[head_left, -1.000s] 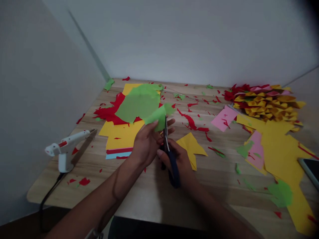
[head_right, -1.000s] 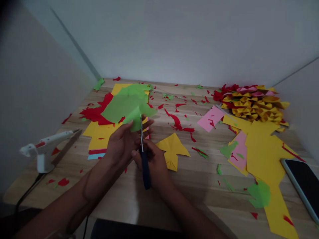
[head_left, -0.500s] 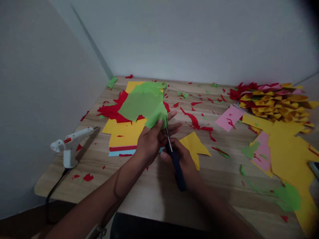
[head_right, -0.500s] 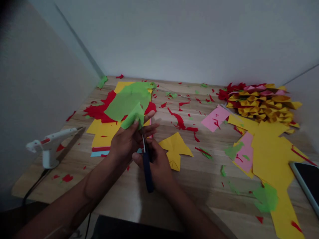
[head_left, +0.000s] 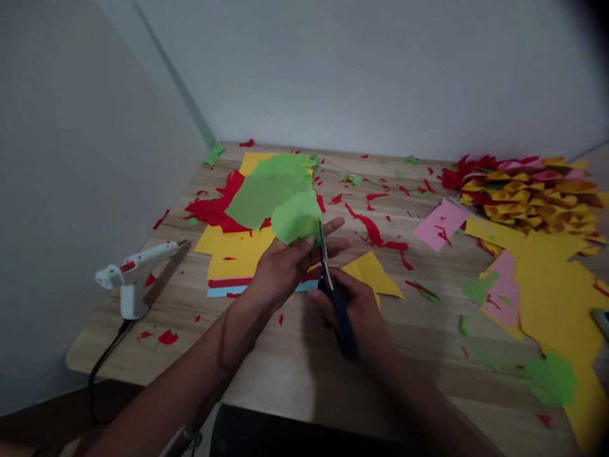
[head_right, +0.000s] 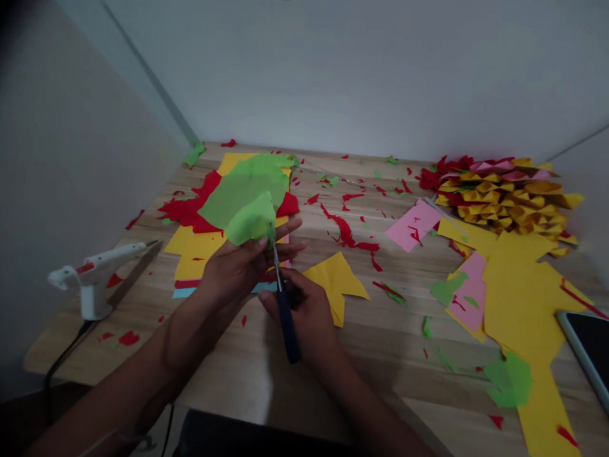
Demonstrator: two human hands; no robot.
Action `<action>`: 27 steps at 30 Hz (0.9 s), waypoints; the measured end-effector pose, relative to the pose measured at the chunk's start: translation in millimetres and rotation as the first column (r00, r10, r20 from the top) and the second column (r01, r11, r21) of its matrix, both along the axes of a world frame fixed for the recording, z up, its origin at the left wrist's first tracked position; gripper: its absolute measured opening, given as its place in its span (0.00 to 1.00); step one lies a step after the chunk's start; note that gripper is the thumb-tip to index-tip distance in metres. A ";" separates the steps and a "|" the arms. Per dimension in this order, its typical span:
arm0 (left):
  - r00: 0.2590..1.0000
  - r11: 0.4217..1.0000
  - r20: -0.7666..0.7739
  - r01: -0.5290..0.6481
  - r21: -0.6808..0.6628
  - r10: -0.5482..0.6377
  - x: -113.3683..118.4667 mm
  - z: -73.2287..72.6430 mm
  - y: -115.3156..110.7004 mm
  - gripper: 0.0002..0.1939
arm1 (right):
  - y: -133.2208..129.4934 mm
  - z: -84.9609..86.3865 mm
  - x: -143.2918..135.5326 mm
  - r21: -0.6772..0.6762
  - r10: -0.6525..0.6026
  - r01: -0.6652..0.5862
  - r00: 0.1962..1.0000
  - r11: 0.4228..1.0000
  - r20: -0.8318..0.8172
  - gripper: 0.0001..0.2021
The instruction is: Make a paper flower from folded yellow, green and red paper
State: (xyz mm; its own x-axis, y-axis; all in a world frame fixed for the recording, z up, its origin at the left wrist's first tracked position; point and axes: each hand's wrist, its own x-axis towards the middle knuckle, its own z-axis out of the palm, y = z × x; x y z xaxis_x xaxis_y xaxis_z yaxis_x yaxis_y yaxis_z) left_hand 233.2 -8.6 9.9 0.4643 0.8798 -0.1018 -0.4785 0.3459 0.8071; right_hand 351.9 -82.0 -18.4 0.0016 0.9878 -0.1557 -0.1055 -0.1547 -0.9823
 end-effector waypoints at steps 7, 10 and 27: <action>0.999 0.999 -0.020 0.034 -0.028 -0.035 -3.9 -0.8 3.0 0.22 | -1.0 1.5 -0.1 0.060 -0.068 0.064 0.995 0.996 0.073 0.14; 0.993 0.995 -0.059 0.098 0.006 -0.098 -5.6 -4.9 2.5 0.18 | -0.4 5.3 1.8 0.078 -0.049 0.045 0.997 0.996 0.054 0.13; 0.944 0.969 -0.245 0.241 0.055 -0.221 -17.7 -1.6 3.5 0.10 | -3.9 5.1 1.6 -0.074 -0.041 0.042 0.999 0.996 0.022 0.16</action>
State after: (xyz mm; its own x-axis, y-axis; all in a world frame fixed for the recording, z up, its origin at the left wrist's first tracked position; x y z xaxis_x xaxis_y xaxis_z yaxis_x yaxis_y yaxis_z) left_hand 215.4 -5.1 8.3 0.6277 0.7609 -0.1640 -0.1867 0.3517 0.9173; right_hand 353.5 -86.0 -13.3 0.0462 0.9725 -0.2282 -0.0935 -0.2232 -0.9703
